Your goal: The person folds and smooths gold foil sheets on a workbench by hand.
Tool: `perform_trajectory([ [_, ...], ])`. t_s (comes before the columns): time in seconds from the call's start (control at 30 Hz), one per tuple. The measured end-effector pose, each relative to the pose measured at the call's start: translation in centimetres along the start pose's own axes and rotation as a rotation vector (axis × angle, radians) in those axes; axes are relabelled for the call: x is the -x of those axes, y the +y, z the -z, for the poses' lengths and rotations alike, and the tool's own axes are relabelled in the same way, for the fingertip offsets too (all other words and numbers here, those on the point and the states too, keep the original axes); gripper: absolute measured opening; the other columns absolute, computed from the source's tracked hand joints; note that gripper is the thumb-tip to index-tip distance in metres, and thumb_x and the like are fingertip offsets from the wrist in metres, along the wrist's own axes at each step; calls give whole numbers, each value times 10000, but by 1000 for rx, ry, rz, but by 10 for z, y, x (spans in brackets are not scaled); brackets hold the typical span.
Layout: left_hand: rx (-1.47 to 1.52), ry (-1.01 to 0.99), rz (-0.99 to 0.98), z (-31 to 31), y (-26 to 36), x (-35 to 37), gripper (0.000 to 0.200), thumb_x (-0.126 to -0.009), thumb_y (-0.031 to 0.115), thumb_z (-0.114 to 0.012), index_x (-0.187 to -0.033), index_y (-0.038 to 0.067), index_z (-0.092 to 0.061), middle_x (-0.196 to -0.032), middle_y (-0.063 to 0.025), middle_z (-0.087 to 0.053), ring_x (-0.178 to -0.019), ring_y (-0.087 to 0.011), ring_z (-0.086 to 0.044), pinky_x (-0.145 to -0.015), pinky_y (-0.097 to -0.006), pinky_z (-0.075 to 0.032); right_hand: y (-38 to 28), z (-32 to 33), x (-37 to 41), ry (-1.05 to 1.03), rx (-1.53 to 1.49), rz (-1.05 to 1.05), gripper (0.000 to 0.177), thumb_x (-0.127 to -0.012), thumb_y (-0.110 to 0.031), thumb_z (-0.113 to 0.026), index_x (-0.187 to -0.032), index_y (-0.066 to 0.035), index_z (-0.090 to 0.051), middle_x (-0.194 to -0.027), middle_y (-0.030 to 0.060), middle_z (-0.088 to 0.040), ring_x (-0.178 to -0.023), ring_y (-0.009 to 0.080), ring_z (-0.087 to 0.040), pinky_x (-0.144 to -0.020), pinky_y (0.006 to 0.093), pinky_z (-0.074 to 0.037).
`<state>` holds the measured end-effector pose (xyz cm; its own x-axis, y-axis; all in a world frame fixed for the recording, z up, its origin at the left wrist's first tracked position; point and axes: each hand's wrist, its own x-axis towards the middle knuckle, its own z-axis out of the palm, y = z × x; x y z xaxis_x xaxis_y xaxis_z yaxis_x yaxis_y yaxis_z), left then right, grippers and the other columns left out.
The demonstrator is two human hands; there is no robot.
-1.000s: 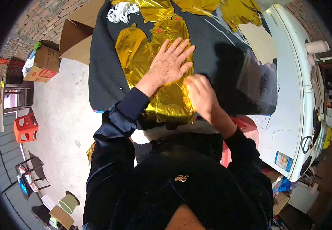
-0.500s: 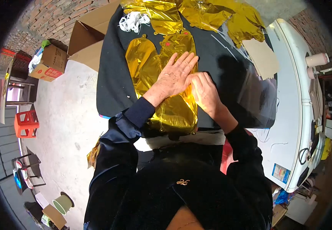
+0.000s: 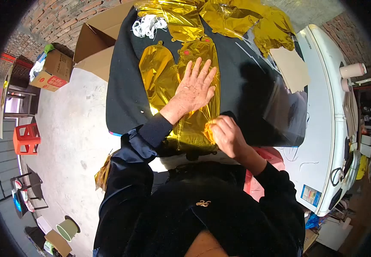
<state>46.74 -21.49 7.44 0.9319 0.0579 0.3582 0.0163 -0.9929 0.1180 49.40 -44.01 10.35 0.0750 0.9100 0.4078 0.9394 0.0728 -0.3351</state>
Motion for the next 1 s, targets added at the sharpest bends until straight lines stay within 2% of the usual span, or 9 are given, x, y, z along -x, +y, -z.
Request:
perform_trajectory([
  [0.03,1,5,-2,0,0,1,642,-1041,390,-449,-1570,29,-393,-1648,-230,-322,-1537,-453,-244,-1263,-584,-145,-2,3,1,-29,-34,-5,229,-771,-36,-698,-990,21,-659,-1037,150,-642,-990,339,-621,-881,434,-520],
  [0.07,2,10,-4,0,-1,0,645,-1041,392,-449,-1569,26,-393,-1648,-230,-322,-1538,-451,-244,-1263,-584,-146,7,12,0,-165,30,175,244,-772,-35,-683,-1008,25,-667,-1029,147,-650,-953,327,-618,-861,433,-516],
  [0.17,2,10,8,-3,0,0,664,-1033,392,-459,-1561,-4,-389,-1645,-235,-324,-1540,-444,-244,-1265,-576,-150,45,11,-25,-99,131,28,208,-804,-58,-692,-997,14,-661,-1022,146,-645,-1021,339,-618,-924,440,-506],
  [0.23,8,-5,15,-3,0,0,681,-1024,390,-467,-1553,-30,-384,-1642,-245,-323,-1541,-442,-242,-1269,-567,-151,67,2,-58,251,187,-39,220,-831,-37,-657,-1046,11,-657,-1090,151,-662,-1081,348,-620,-966,441,-500],
  [0.27,9,-12,17,-3,-1,-1,689,-1019,388,-471,-1549,-43,-382,-1640,-250,-323,-1542,-441,-241,-1270,-562,-152,74,2,-64,224,190,-40,259,-835,-41,-653,-1088,12,-648,-1139,161,-666,-1128,353,-615,-995,442,-497],
  [0.5,18,8,46,-3,-1,-2,732,-996,406,-486,-1540,-72,-375,-1631,-287,-311,-1542,-450,-232,-1275,-551,-143,75,-9,-43,97,166,-76,204,-842,-61,-657,-1037,-9,-631,-1111,158,-647,-1125,334,-608,-991,438,-486],
  [0.7,23,2,60,-3,1,-1,750,-989,422,-495,-1535,-77,-375,-1633,-289,-304,-1542,-464,-219,-1276,-552,-137,104,-13,-72,205,368,-35,384,-853,-122,-664,-1212,15,-658,-1280,166,-648,-1285,333,-565,-1097,476,-410],
  [0.73,27,-5,61,-3,1,-1,751,-988,424,-496,-1535,-77,-376,-1632,-290,-305,-1542,-465,-219,-1276,-552,-137,110,-13,-72,148,413,-44,472,-859,-145,-674,-1303,15,-647,-1387,151,-624,-1358,318,-531,-1150,490,-353],
  [1.0,12,-37,69,1,3,-2,752,-986,425,-502,-1535,-74,-375,-1620,-288,-325,-1535,-469,-229,-1275,-552,-141,136,-9,-91,113,431,-59,468,-903,-163,-657,-1356,-44,-640,-1437,98,-609,-1401,270,-500,-1193,508,-293],
])
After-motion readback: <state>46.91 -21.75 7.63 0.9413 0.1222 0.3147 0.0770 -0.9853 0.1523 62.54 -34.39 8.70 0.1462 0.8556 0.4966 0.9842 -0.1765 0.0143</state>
